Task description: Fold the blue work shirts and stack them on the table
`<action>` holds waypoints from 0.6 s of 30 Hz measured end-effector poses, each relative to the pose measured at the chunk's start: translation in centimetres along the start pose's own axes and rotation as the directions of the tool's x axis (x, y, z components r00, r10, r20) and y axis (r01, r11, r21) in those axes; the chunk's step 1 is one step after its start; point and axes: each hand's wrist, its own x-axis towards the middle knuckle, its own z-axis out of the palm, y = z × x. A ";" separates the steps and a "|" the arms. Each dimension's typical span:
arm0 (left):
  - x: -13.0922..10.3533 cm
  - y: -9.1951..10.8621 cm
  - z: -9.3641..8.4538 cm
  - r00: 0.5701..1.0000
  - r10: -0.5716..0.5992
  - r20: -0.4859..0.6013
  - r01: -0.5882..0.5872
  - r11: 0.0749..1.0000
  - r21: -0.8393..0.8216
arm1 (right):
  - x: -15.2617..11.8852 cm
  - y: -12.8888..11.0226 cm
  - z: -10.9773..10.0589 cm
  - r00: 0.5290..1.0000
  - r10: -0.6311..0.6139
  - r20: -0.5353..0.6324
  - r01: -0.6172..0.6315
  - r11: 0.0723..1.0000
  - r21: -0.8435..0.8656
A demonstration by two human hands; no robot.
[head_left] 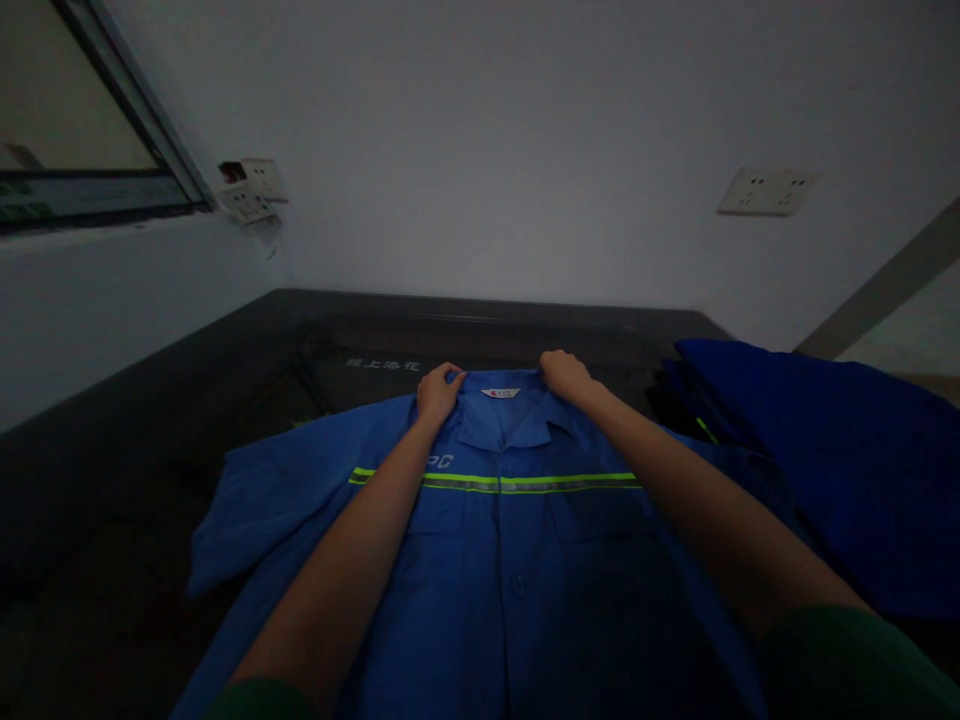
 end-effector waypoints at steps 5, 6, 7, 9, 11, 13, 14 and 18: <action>0.1 -0.2 0.3 1.000 0.021 -0.008 -0.021 1.000 -0.004 | 0.1 3.0 0.0 0.962 -0.255 -0.096 0.265 0.958 0.109; 0.2 -0.2 0.3 1.000 0.027 -0.012 -0.027 1.000 -0.004 | -0.1 3.5 0.2 0.932 -0.326 -0.158 0.346 0.930 0.123; 0.3 -0.3 0.4 0.999 0.032 -0.016 -0.032 0.999 -0.002 | -0.3 3.9 0.5 0.895 -0.396 -0.207 0.426 0.896 0.125; 0.4 -0.4 0.5 0.999 0.045 -0.019 -0.045 0.999 0.006 | -0.8 4.2 1.3 0.823 -0.516 -0.238 0.549 0.829 0.101; 0.3 -0.3 0.5 0.998 0.062 -0.012 -0.061 0.998 0.022 | -1.2 3.9 2.2 0.783 -0.583 -0.217 0.603 0.796 0.040; 0.1 -0.1 0.4 0.996 0.084 0.005 -0.084 0.996 0.041 | -1.4 3.1 3.0 0.781 -0.594 -0.195 0.596 0.801 -0.054; -0.1 0.1 0.4 0.995 0.098 0.021 -0.100 0.993 0.058 | -1.4 2.6 3.3 0.786 -0.589 -0.188 0.580 0.808 -0.105; -0.6 0.8 0.2 0.974 0.172 0.145 -0.199 0.960 0.197 | -0.8 1.0 4.5 0.832 -0.525 -0.181 0.483 0.844 -0.232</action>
